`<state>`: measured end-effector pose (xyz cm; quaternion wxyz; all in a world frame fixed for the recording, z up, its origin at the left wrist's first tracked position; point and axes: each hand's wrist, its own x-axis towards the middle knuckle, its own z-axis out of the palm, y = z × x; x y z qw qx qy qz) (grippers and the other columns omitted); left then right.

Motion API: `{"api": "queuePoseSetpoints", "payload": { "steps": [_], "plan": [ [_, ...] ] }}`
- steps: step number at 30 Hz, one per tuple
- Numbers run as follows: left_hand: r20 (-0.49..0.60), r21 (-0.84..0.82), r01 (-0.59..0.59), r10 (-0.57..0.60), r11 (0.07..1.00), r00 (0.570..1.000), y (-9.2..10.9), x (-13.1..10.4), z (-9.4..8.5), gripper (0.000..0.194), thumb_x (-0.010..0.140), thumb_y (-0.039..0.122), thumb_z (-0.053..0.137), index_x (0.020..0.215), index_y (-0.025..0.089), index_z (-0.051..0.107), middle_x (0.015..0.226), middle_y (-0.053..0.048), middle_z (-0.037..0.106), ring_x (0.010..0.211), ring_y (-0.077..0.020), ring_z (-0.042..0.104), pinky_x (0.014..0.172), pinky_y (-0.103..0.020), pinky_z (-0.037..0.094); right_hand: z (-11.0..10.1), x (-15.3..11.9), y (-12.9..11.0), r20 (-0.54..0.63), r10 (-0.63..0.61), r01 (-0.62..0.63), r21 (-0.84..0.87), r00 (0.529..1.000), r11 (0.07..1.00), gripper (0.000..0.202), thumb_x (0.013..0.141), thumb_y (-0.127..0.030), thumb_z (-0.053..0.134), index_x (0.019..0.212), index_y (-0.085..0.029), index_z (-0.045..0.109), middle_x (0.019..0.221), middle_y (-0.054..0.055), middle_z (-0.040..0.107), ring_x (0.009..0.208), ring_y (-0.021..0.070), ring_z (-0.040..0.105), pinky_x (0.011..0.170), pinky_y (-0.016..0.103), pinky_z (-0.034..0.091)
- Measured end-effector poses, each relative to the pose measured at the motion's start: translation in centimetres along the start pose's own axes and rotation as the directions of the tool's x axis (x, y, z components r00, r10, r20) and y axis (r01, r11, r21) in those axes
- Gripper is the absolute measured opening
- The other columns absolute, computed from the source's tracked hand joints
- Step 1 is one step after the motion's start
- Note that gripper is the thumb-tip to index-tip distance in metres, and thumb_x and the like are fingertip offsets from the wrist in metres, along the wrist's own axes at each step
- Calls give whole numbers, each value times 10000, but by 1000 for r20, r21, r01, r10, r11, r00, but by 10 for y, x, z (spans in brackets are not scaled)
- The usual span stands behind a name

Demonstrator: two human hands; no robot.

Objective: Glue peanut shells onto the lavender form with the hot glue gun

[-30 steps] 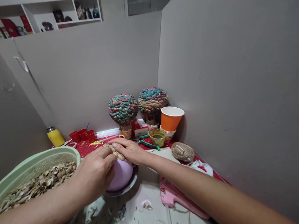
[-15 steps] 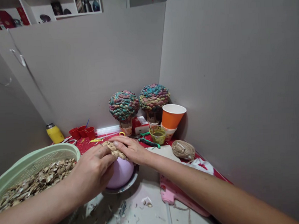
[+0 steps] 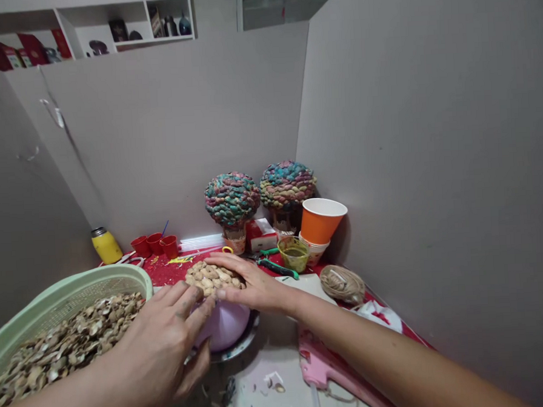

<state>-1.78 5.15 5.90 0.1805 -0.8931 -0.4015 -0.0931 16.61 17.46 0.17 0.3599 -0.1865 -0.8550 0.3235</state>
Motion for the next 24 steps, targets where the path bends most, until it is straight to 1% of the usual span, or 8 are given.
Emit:
{"api": "queuePoseSetpoints", "payload": {
  "steps": [3,8,13,15,17,20,21,24],
  "plan": [
    [34,-8,32,-32,999,999,-1,-2,2,311,806,203,500,1075,141,643,1014,-164,655,882,-318,579,766,-523,514,-2,0,-2,32,-14,15,-17,999,1000,613,756,-360,688,1311,-163,521,1371,142,479,1287,276,408,1094,457,290],
    [44,-100,69,-65,993,997,-2,-6,0,378,809,194,514,1171,139,609,1079,-153,649,958,-309,583,856,-521,500,2,2,-6,-1,-17,17,-30,1000,999,489,769,-281,659,1237,-190,550,1274,109,534,1202,254,474,1050,435,344],
    [-22,-313,98,-110,945,994,-11,-10,-9,310,846,207,503,1124,182,637,1004,-111,664,865,-243,618,743,-409,538,4,2,-5,-27,-8,7,-39,1000,999,498,753,-234,653,1239,-208,547,1262,97,538,1178,256,487,1035,447,358],
    [-91,-380,146,-194,914,977,-21,-6,-9,278,883,244,491,1097,178,655,1012,-104,677,920,-237,626,795,-397,533,5,2,-4,-29,-9,8,-35,1000,999,499,753,-240,651,1240,-207,547,1268,99,535,1180,258,487,1040,450,355],
    [-115,-436,240,-319,867,941,-33,3,-4,305,914,316,473,1099,165,662,1095,-117,676,1046,-258,605,916,-436,492,5,2,-4,-29,-14,13,-28,999,1000,493,753,-236,643,1236,-215,547,1266,95,539,1181,255,492,1039,445,361],
    [21,-552,365,-425,750,905,-51,21,16,460,942,410,402,1244,116,586,1313,-169,585,1249,-298,494,1072,-508,355,6,2,-4,-36,-16,15,-19,999,1000,483,769,-248,620,1243,-198,539,1281,114,536,1199,261,494,1041,447,368],
    [89,-598,374,-405,709,910,-55,26,24,501,948,414,375,1294,93,543,1367,-185,545,1293,-300,457,1103,-513,311,5,2,-4,-39,-17,16,-17,999,1000,484,776,-260,616,1249,-190,534,1287,122,535,1201,262,497,1040,444,373],
    [163,-670,345,-324,657,932,-61,36,43,508,958,418,340,1324,117,524,1379,-143,561,1282,-244,497,1092,-409,369,4,1,-6,-46,-19,18,-22,999,1000,503,799,-289,608,1283,-199,507,1265,111,563,1161,252,536,1007,422,420]
  ]
}}
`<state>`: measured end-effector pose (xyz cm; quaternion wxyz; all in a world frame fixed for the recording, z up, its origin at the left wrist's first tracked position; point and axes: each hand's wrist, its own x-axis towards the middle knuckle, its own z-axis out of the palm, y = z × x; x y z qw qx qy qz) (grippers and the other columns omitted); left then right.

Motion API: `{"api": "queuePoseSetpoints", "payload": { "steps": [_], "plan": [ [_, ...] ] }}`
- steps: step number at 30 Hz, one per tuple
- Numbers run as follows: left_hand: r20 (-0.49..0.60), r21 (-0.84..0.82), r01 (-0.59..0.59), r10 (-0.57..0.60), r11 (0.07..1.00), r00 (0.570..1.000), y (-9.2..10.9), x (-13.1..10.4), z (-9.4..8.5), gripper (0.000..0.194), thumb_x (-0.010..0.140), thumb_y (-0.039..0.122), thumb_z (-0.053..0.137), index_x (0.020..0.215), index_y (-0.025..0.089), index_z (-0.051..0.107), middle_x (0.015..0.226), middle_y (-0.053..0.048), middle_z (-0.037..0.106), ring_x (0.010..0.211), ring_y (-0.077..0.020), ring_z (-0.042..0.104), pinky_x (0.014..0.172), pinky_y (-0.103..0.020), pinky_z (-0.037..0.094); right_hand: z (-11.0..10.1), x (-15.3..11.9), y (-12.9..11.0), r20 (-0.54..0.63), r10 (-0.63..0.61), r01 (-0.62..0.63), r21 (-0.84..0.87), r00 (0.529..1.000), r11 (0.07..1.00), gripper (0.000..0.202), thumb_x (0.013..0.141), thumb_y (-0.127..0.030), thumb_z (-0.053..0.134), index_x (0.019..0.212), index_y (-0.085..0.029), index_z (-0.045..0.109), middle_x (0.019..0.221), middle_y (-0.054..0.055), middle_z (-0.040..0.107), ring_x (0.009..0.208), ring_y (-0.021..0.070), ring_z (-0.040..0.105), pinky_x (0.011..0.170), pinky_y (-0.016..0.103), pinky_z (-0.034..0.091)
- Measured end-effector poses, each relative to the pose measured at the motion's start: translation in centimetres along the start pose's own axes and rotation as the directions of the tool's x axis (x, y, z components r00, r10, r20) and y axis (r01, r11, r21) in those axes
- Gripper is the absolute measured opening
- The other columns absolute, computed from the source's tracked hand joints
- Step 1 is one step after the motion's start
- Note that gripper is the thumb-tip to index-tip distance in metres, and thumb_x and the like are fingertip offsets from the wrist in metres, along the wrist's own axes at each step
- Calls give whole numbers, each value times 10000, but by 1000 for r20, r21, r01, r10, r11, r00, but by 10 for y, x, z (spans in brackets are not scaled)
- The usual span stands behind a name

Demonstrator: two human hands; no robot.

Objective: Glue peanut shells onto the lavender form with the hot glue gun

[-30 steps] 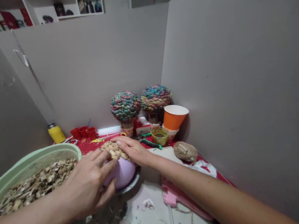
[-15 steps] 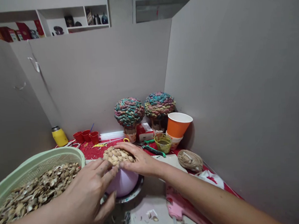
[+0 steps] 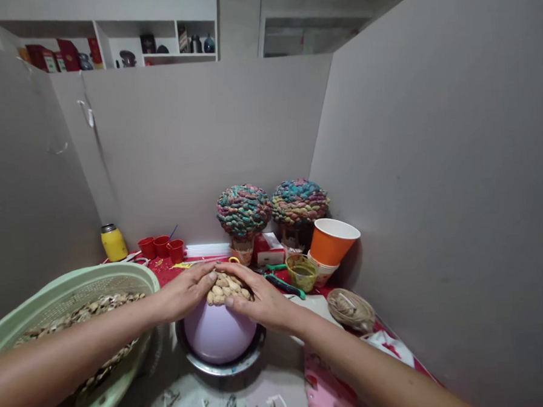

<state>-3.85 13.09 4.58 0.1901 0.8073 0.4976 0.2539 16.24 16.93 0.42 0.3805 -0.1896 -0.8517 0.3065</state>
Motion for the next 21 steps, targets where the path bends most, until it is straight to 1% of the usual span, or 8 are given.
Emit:
{"api": "queuePoseSetpoints", "payload": {
  "steps": [3,5,7,9,11,13,17,21],
  "plan": [
    [28,-46,0,1,999,1000,-3,2,7,514,966,439,315,1333,145,521,1392,-113,558,1280,-216,508,1081,-364,390,-4,-5,-6,-92,-17,13,-47,996,999,507,818,-313,612,1299,-216,486,1314,109,527,1213,264,492,1032,441,392],
    [22,-60,18,-17,998,1000,-3,0,8,528,965,455,307,1325,140,530,1402,-119,547,1297,-229,490,1092,-386,375,-5,-10,-14,-226,-130,99,-143,965,985,416,834,-288,627,1235,-226,535,1272,105,543,1193,262,495,1017,441,396],
    [19,-70,26,-25,997,1000,-2,-3,8,528,964,457,305,1313,141,543,1403,-115,546,1306,-233,480,1101,-394,363,-3,-15,-25,-289,-297,214,-286,910,934,273,865,-222,618,1136,-241,592,1099,80,604,1043,232,560,911,407,449],
    [13,-75,30,-29,997,999,-2,-4,9,529,962,450,311,1315,131,541,1415,-119,531,1320,-238,462,1114,-402,341,1,-18,-36,-222,-411,295,-418,884,859,197,895,-167,586,1075,-240,619,943,54,616,884,202,569,799,375,454],
    [5,-79,33,-33,996,999,-3,-4,10,536,959,444,321,1321,112,535,1425,-132,517,1330,-247,448,1123,-412,324,6,-20,-43,-111,-433,325,-504,894,801,164,914,-149,556,1045,-215,630,874,49,619,810,195,542,740,362,425],
    [-5,-84,32,-32,996,999,-3,-4,11,531,956,438,332,1322,112,537,1419,-131,523,1325,-251,454,1121,-416,326,10,-20,-46,-51,-418,324,-549,907,770,147,933,-153,528,1029,-188,633,848,55,623,782,196,519,712,354,400],
    [-29,-94,18,-21,995,999,-5,-3,13,480,954,408,351,1302,159,567,1380,-100,570,1286,-249,502,1097,-414,361,13,-19,-39,-39,-395,305,-565,918,766,157,967,-171,482,1029,-181,626,834,57,619,787,192,513,711,336,387],
    [-53,-80,17,-21,997,998,-8,-2,15,480,948,402,366,1298,147,573,1356,-110,591,1267,-252,521,1085,-409,375,14,-18,-31,-25,-376,299,-558,926,774,139,963,-184,501,1019,-192,628,840,53,624,786,190,519,708,331,379]
  ]
}}
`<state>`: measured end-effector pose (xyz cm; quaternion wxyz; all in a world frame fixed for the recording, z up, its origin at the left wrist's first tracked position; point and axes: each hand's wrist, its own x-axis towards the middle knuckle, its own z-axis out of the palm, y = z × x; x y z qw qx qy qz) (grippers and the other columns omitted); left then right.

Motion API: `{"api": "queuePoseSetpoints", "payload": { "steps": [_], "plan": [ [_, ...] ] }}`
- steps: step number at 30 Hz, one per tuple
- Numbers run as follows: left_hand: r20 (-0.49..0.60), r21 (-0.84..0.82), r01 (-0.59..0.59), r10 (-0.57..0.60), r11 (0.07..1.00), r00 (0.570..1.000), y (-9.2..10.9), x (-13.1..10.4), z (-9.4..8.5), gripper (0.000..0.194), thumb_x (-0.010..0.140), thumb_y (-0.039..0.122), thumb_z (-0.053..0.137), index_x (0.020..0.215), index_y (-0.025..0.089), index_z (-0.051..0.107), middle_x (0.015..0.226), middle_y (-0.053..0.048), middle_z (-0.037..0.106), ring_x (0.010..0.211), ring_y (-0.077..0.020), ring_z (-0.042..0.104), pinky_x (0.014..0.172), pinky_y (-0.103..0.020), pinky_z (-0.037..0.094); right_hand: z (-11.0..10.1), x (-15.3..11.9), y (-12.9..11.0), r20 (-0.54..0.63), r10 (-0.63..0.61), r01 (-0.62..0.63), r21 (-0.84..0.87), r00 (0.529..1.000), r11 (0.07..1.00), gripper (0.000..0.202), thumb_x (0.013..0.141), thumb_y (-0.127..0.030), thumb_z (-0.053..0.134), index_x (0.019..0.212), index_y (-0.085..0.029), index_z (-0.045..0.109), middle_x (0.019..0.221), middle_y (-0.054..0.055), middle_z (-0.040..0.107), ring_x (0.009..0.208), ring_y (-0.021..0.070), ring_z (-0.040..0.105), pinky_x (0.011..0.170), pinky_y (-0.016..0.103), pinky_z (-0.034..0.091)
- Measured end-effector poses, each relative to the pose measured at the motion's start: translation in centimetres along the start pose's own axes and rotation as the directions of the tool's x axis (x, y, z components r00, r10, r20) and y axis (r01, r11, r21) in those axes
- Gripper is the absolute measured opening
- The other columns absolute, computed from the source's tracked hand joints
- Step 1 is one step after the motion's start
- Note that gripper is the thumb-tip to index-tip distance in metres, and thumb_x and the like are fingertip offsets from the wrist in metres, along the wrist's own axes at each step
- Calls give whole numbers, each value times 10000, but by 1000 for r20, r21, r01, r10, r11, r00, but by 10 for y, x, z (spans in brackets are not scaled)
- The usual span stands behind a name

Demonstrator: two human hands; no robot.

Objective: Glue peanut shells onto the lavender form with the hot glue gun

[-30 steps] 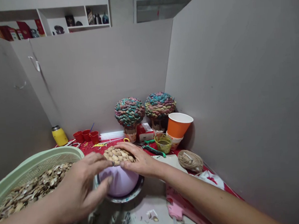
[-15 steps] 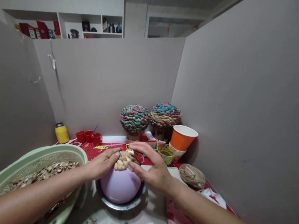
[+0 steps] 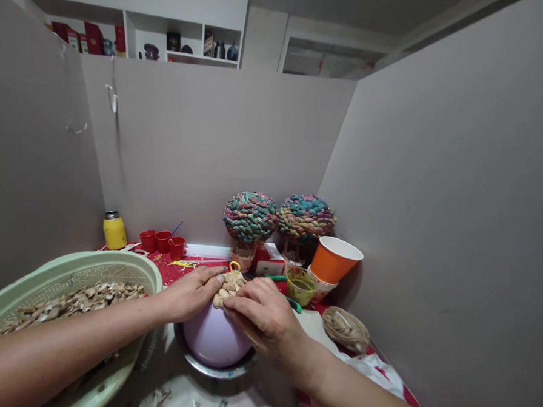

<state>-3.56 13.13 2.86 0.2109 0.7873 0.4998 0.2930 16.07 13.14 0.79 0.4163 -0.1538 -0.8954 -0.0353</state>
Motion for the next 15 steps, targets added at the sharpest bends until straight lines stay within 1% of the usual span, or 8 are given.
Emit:
{"api": "queuePoseSetpoints", "payload": {
  "steps": [4,7,9,12,15],
  "plan": [
    [-6,11,1,-1,1000,1000,-3,0,1,492,947,406,366,1316,141,556,1368,-113,580,1276,-244,513,1091,-393,367,0,0,-2,20,0,0,-3,1000,1000,144,959,-159,494,1004,-183,628,835,59,620,775,191,511,704,335,383],
    [-12,9,-3,3,1000,1000,-3,-1,2,502,945,410,369,1312,124,559,1361,-124,584,1270,-259,518,1086,-401,373,0,0,-4,11,-10,10,-9,1000,1000,161,967,-158,473,1013,-186,625,832,60,626,767,191,513,698,333,389],
    [-13,3,-10,10,1000,1000,-3,-1,2,488,948,407,365,1301,140,571,1345,-109,601,1258,-258,529,1077,-402,385,0,-1,-4,4,-14,14,-20,1000,1000,161,966,-153,473,1017,-186,622,829,60,628,766,191,512,698,333,391],
    [-5,-5,-27,27,1000,1000,-1,-1,1,449,952,387,359,1279,185,592,1317,-64,631,1233,-231,553,1064,-374,401,1,-2,-4,0,-12,12,-47,1000,999,130,956,-146,498,994,-174,620,824,59,621,755,188,505,698,335,388],
    [-7,-5,-26,26,1000,1000,0,-1,1,454,954,386,351,1277,177,592,1319,-70,629,1233,-227,552,1066,-363,398,1,-2,-6,14,-2,3,-64,1000,998,130,960,-148,494,991,-167,619,822,63,620,756,192,501,699,339,387]
  ]
}}
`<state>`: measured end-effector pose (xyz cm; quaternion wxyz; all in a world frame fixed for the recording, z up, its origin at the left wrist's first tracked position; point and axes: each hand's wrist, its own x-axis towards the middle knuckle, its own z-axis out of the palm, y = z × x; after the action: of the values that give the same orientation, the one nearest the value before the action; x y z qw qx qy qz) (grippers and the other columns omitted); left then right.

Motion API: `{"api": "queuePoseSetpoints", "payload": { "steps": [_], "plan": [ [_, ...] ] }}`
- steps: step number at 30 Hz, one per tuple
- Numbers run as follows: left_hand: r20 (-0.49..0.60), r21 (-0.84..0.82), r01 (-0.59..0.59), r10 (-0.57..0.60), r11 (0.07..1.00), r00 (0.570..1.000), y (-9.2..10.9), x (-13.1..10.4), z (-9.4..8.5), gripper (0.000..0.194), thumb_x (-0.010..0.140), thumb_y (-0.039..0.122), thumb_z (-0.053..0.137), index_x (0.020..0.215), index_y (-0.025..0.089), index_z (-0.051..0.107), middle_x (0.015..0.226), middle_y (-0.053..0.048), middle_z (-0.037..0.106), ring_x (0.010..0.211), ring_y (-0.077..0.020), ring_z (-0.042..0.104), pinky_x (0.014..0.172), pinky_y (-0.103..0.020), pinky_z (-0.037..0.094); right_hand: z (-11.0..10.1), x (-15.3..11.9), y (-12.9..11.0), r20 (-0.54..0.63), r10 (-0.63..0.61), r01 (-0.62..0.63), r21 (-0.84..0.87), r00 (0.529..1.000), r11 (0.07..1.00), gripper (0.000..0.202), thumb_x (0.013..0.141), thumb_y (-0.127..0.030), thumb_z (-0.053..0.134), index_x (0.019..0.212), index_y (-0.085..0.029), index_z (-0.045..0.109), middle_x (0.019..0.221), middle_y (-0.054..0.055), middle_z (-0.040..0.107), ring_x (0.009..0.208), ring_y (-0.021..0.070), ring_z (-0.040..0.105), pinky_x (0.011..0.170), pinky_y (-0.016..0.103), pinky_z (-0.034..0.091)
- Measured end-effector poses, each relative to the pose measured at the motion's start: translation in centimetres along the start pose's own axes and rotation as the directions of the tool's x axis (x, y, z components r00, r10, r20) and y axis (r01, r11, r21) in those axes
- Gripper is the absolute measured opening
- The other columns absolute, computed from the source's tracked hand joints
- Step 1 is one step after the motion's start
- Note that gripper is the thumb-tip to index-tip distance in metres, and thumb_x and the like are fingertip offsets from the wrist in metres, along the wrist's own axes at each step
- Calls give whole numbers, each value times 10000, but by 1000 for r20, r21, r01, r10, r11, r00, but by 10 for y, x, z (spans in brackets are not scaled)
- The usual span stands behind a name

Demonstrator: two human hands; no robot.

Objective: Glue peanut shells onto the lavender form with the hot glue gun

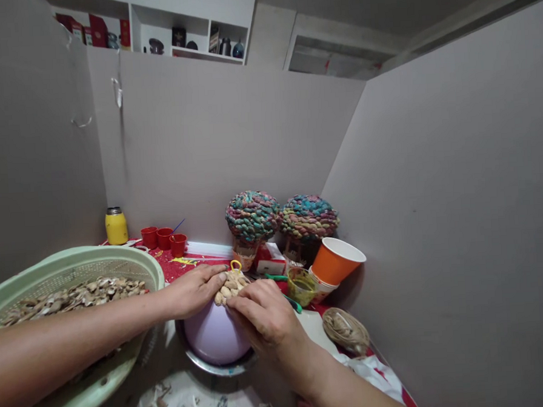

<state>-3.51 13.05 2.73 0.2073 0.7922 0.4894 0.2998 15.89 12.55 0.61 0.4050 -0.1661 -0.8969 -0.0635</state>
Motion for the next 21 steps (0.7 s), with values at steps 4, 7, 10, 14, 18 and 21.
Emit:
{"api": "queuePoseSetpoints", "payload": {
  "steps": [4,7,10,14,18,21],
  "plan": [
    [-3,0,5,-5,1000,1000,-2,0,1,471,960,397,334,1279,160,588,1334,-84,615,1239,-236,545,1068,-362,392,-2,2,-4,11,11,-11,-6,1000,1000,157,983,-171,451,973,-165,608,827,69,618,766,199,506,699,342,391],
    [-3,2,12,-12,1000,1000,-3,0,2,476,963,394,328,1288,153,579,1335,-92,613,1246,-243,538,1071,-378,385,-1,2,-4,10,30,-30,14,1000,999,129,979,-167,463,968,-169,592,851,70,622,783,201,518,715,345,388],
    [-2,4,23,-23,1000,1000,-3,-1,2,484,958,397,341,1296,140,572,1343,-105,605,1262,-253,521,1082,-391,371,1,-1,-2,9,48,-49,47,999,998,101,961,-150,483,925,-177,574,840,61,618,780,194,520,717,342,381],
    [3,-8,25,-25,1000,1000,-2,-2,2,502,960,417,328,1306,138,561,1358,-104,592,1266,-246,516,1089,-382,364,1,-4,2,-9,6,-6,61,1000,998,92,947,-133,510,982,-178,581,866,54,616,782,183,517,708,329,377],
    [5,-28,25,-25,999,1000,-3,-3,2,527,962,433,312,1318,123,546,1374,-110,576,1266,-238,514,1090,-365,361,-3,-6,-1,-20,-10,11,50,1000,999,154,933,-110,525,1061,-163,592,894,67,604,800,186,505,721,338,388],
    [8,-42,23,-23,999,1000,-4,-2,3,526,962,442,310,1316,135,549,1369,-95,582,1261,-230,516,1086,-351,361,-7,-6,-7,-8,4,-4,-4,1000,1000,165,932,-120,515,1067,-152,605,865,71,578,787,196,485,707,348,395]
  ]
}}
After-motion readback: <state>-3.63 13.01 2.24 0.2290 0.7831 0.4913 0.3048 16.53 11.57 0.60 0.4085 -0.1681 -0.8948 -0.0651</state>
